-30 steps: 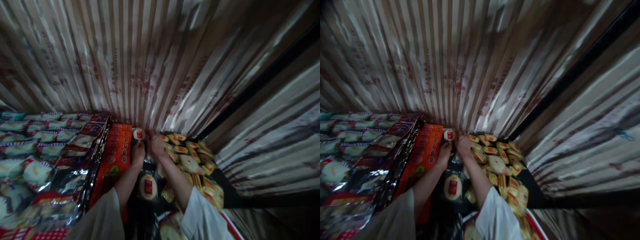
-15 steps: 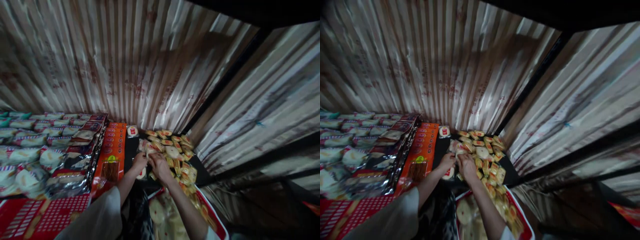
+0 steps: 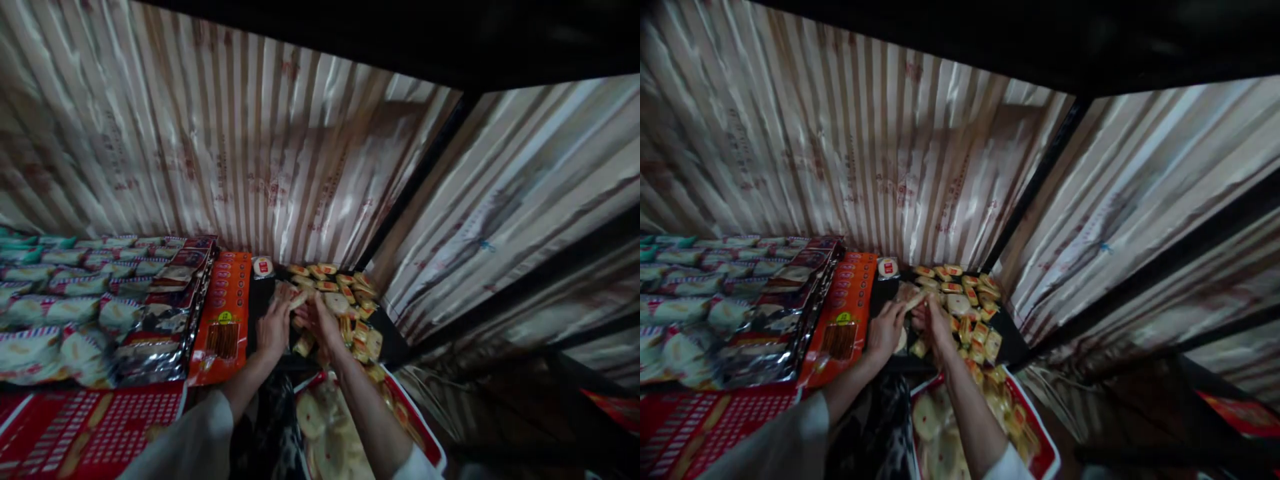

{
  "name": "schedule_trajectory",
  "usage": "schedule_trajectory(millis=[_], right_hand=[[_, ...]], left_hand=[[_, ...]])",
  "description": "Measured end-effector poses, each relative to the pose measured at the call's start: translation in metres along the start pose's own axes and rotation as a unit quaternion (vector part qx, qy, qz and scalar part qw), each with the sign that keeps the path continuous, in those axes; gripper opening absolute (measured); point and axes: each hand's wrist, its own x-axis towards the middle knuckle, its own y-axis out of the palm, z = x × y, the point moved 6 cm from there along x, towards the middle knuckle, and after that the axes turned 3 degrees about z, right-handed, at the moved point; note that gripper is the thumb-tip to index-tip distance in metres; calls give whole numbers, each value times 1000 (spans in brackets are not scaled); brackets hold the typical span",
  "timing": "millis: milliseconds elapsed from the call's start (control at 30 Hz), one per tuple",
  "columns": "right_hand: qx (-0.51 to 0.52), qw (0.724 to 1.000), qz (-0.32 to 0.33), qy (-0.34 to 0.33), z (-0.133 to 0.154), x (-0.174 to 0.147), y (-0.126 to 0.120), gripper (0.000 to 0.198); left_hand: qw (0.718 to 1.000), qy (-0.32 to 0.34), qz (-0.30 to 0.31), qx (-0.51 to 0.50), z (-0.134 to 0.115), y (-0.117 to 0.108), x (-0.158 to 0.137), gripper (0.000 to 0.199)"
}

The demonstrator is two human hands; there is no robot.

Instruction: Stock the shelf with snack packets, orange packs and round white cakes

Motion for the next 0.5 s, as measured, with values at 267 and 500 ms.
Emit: schedule_trajectory(millis=[267,500], right_hand=[[128,990,43,39,-5,-17,17,23],[128,987,18,95,-24,-15,28,21]], left_hand=[[989,123,-46,61,15,-15,-34,37],[971,77,-177,-140,39,-19,-29,29]])
